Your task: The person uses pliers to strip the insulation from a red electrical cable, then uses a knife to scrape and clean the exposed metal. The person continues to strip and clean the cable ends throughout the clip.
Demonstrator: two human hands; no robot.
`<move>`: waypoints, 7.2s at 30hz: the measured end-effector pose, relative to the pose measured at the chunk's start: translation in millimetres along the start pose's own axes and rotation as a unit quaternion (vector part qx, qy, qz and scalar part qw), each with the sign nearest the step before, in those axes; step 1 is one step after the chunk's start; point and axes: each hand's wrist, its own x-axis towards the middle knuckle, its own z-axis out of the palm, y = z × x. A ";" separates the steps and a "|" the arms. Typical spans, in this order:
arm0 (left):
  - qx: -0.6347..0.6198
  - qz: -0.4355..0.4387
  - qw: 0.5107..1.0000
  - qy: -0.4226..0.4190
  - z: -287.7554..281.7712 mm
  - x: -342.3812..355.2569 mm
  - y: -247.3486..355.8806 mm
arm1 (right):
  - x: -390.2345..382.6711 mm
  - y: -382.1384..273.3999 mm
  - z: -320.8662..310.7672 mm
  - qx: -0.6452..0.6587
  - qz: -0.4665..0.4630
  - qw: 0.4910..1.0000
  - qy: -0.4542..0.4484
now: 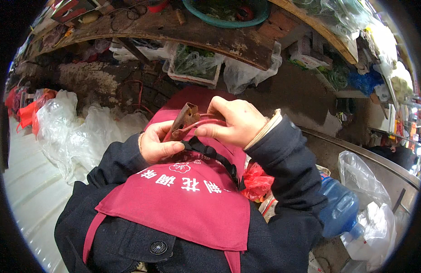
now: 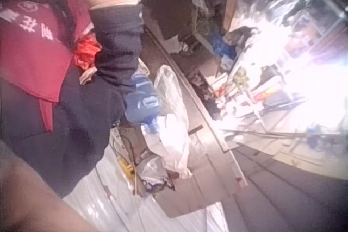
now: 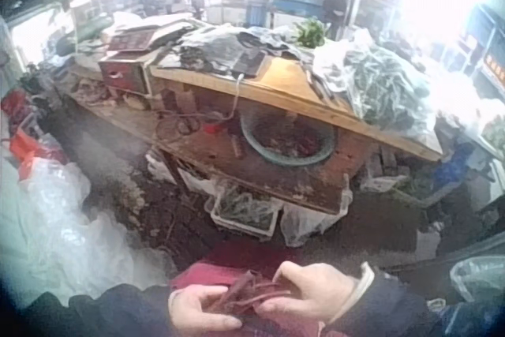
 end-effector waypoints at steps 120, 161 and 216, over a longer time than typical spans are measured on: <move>-0.131 -0.034 0.990 0.047 -1.2 11.4 0.9 | 8.4 11.8 38.1 0.004 -0.082 0.990 0.111; -0.270 0.064 0.959 0.054 -10.4 13.7 0.8 | 8.7 -55.3 55.1 0.468 0.051 0.881 0.048; -0.409 0.057 0.910 -0.038 -27.6 39.1 -28.6 | 53.3 -55.8 82.3 -0.065 -0.371 0.903 0.206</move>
